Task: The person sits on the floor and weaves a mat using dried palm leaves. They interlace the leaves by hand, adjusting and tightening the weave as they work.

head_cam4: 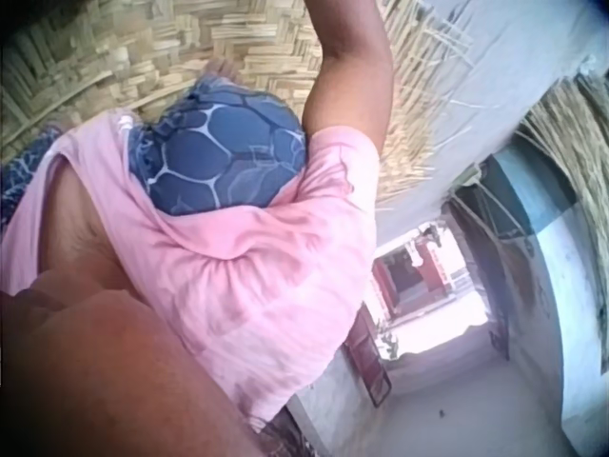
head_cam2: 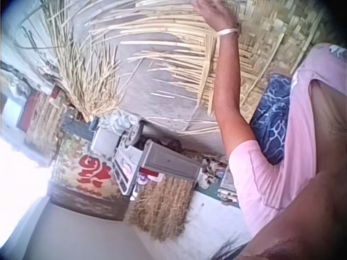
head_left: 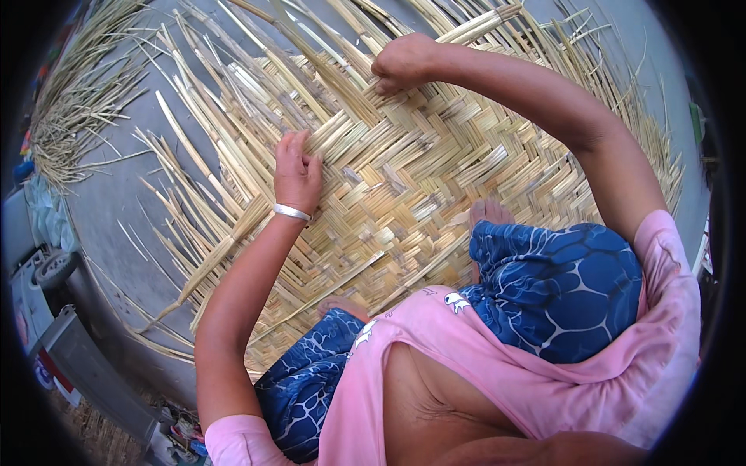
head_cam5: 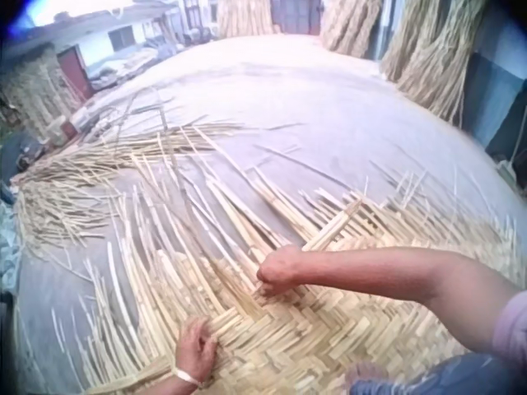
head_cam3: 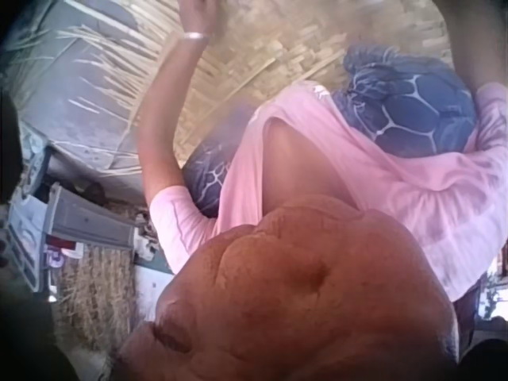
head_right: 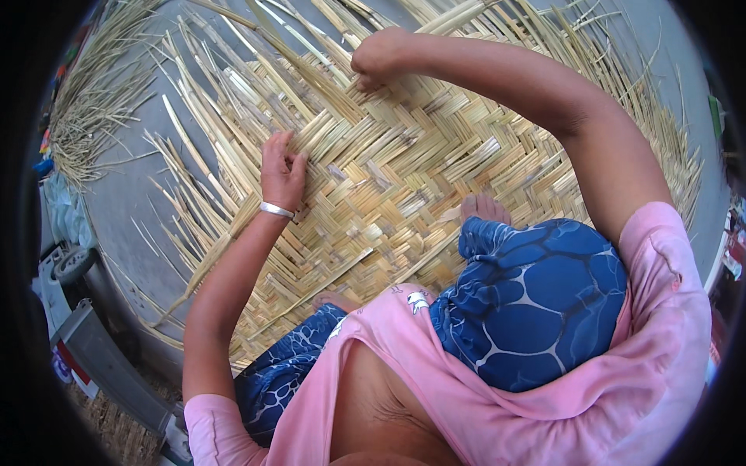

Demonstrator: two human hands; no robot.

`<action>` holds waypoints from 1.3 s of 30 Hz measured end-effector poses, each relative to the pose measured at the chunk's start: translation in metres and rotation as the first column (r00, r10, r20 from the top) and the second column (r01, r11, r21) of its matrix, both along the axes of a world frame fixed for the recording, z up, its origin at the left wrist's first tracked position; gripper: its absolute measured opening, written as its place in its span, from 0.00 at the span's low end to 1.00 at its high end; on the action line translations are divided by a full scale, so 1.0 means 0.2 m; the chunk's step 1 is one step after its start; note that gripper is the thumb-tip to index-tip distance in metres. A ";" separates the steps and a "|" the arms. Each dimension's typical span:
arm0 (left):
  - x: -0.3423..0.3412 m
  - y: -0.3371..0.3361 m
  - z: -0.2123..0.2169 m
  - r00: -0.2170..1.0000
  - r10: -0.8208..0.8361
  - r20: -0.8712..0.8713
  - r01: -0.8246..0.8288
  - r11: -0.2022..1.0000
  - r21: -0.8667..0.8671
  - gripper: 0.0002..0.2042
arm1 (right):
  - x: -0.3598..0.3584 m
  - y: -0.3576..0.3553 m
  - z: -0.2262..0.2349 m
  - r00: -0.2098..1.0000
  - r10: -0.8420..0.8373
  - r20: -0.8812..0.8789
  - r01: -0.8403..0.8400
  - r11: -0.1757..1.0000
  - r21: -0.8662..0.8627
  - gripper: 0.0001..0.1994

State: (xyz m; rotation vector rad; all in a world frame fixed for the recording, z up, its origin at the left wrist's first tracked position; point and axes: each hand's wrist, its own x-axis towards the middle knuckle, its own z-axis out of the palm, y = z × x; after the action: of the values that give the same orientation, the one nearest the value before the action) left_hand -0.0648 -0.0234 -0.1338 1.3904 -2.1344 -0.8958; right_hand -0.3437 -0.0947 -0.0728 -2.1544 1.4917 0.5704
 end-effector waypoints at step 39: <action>-0.77 -0.19 0.15 0.952 -0.103 0.289 0.072 0.991 0.117 0.17 | -0.32 0.09 0.11 0.992 0.018 0.122 -0.005 0.995 -0.104 0.10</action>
State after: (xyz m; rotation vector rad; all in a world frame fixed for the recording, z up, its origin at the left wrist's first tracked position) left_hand -0.2182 -0.0618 -0.1034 1.5773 -2.4166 -0.8924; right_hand -0.4078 -0.0761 -0.0513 -2.2343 1.4729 0.3643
